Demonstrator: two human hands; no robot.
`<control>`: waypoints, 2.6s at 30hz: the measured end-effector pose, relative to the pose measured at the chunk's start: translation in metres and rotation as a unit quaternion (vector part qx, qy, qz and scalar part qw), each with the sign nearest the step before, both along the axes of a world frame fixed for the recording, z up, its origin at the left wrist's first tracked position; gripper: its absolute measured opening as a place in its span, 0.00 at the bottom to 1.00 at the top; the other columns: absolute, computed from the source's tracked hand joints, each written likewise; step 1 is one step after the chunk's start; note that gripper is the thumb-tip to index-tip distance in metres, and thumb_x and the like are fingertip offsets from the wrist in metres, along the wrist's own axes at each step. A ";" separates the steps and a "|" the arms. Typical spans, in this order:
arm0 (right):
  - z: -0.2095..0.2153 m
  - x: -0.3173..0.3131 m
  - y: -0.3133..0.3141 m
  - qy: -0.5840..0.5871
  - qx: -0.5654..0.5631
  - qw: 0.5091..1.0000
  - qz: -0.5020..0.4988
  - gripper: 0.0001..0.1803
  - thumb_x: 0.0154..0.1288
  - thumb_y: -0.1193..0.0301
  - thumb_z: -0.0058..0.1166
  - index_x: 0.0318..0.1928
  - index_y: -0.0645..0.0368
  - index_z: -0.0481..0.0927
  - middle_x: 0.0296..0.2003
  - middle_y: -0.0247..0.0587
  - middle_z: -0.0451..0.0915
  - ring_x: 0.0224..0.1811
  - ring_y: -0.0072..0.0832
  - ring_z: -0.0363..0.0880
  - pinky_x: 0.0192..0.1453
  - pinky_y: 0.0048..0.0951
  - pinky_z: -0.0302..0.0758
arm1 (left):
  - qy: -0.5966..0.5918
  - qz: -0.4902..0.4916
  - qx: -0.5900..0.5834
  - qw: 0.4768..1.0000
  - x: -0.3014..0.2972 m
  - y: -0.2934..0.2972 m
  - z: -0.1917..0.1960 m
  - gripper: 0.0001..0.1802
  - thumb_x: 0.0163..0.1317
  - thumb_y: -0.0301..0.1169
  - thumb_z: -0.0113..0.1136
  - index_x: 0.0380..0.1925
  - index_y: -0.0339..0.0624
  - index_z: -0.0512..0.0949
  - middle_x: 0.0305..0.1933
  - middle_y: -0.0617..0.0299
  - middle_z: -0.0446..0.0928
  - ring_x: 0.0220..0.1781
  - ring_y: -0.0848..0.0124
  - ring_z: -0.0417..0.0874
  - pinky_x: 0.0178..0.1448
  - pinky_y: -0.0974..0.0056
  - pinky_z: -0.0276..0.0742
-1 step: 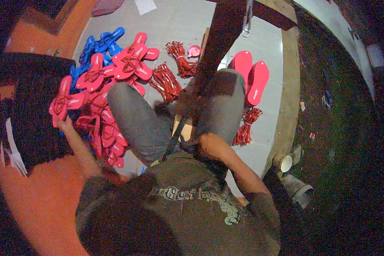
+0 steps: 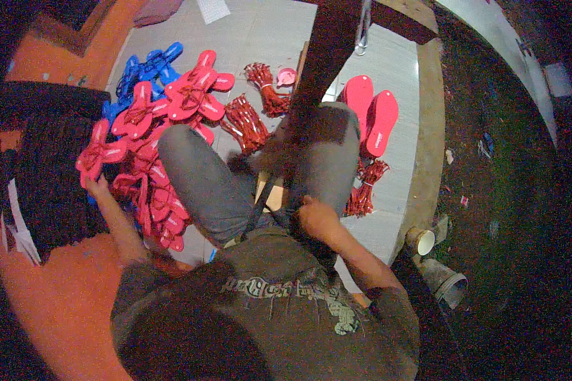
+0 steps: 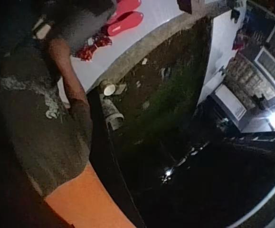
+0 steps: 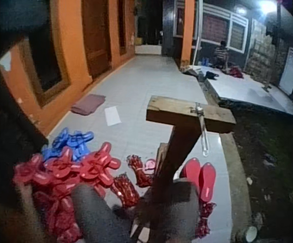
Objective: The person attaches straps to sandal soles by hand and using a small wire tool to pull the straps through the pre-drilled holes in the soles.
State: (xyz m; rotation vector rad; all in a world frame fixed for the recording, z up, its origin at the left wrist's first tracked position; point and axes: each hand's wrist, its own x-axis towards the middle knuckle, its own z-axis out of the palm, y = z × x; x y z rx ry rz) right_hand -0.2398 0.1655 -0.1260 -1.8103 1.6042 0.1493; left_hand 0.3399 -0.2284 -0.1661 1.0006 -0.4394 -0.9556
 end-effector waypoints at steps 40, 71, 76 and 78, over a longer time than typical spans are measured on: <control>0.157 -0.082 -0.094 -0.431 -0.475 0.706 -0.300 0.15 0.52 0.67 0.58 0.38 0.62 0.75 0.34 0.45 0.78 0.37 0.33 0.77 0.43 0.30 0.73 | -0.279 -0.575 -0.366 0.676 -0.527 0.177 0.206 0.12 0.45 0.26 0.61 0.32 0.39 0.75 0.32 0.59 0.75 0.33 0.67 0.77 0.38 0.65 0.73; -0.148 -0.257 -0.075 0.148 -0.164 0.673 -0.706 0.50 0.38 0.53 0.66 0.59 0.58 0.54 0.59 0.57 0.54 0.62 0.52 0.50 0.59 0.52 0.56 | -0.294 -0.107 -0.499 0.808 -0.497 0.117 0.280 0.07 0.52 0.26 0.56 0.30 0.38 0.71 0.28 0.60 0.69 0.30 0.72 0.68 0.37 0.68 0.65; -0.137 -0.239 -0.055 0.061 -0.251 0.635 -0.728 0.46 0.37 0.59 0.67 0.55 0.66 0.59 0.52 0.57 0.65 0.58 0.45 0.60 0.59 0.40 0.60 | -0.319 -0.384 -0.232 0.835 -0.528 0.166 0.200 0.05 0.50 0.23 0.58 0.27 0.37 0.71 0.25 0.63 0.69 0.28 0.76 0.69 0.35 0.72 0.66; -0.095 -0.202 -0.046 0.009 -0.313 0.641 -0.701 0.41 0.40 0.63 0.66 0.54 0.66 0.60 0.48 0.53 0.68 0.51 0.40 0.66 0.55 0.35 0.64 | -0.354 -0.518 -0.108 0.771 -0.525 0.189 0.162 0.09 0.51 0.29 0.59 0.30 0.36 0.72 0.29 0.59 0.73 0.31 0.74 0.73 0.37 0.69 0.69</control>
